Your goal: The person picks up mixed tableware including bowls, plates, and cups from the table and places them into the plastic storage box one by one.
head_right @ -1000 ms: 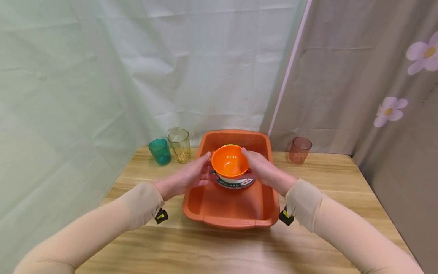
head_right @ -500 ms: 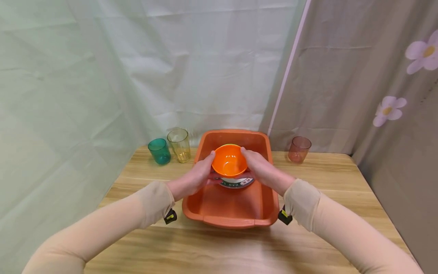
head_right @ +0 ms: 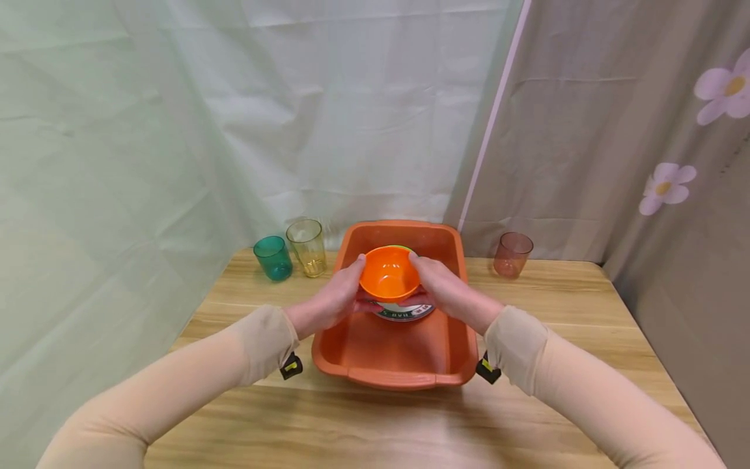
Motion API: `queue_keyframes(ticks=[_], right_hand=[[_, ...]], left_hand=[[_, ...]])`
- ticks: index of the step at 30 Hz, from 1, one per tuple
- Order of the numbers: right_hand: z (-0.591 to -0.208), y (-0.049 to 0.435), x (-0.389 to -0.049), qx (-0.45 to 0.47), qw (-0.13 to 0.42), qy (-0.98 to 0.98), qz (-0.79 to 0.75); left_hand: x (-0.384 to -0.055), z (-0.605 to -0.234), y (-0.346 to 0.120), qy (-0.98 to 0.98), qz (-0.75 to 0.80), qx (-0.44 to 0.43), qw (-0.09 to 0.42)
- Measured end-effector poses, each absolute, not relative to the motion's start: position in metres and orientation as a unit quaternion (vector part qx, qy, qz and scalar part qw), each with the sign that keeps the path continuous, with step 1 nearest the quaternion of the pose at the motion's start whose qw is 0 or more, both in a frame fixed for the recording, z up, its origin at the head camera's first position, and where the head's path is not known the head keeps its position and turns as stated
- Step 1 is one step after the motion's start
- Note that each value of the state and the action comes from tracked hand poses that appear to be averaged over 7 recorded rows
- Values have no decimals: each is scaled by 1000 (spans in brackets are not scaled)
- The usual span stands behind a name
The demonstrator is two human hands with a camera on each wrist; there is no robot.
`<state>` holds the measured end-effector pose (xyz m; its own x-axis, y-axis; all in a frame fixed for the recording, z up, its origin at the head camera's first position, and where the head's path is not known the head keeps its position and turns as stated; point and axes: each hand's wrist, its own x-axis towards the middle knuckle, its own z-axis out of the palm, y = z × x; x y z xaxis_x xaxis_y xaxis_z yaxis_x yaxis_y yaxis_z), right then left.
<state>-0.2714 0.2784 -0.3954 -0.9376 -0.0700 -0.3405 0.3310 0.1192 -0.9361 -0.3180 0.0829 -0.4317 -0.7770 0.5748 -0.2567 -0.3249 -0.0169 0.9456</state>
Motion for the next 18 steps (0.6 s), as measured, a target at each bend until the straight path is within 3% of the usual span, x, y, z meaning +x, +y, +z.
queue_keyframes(ticks=[9,18], right_hand=[[-383,285,-263,65,156,769,-617],[-369,304,-244,18,131,863,-488]], left_hand=[[-322,-429,83,548,758,66,347],[-331,-424,80,536,776,45,328]])
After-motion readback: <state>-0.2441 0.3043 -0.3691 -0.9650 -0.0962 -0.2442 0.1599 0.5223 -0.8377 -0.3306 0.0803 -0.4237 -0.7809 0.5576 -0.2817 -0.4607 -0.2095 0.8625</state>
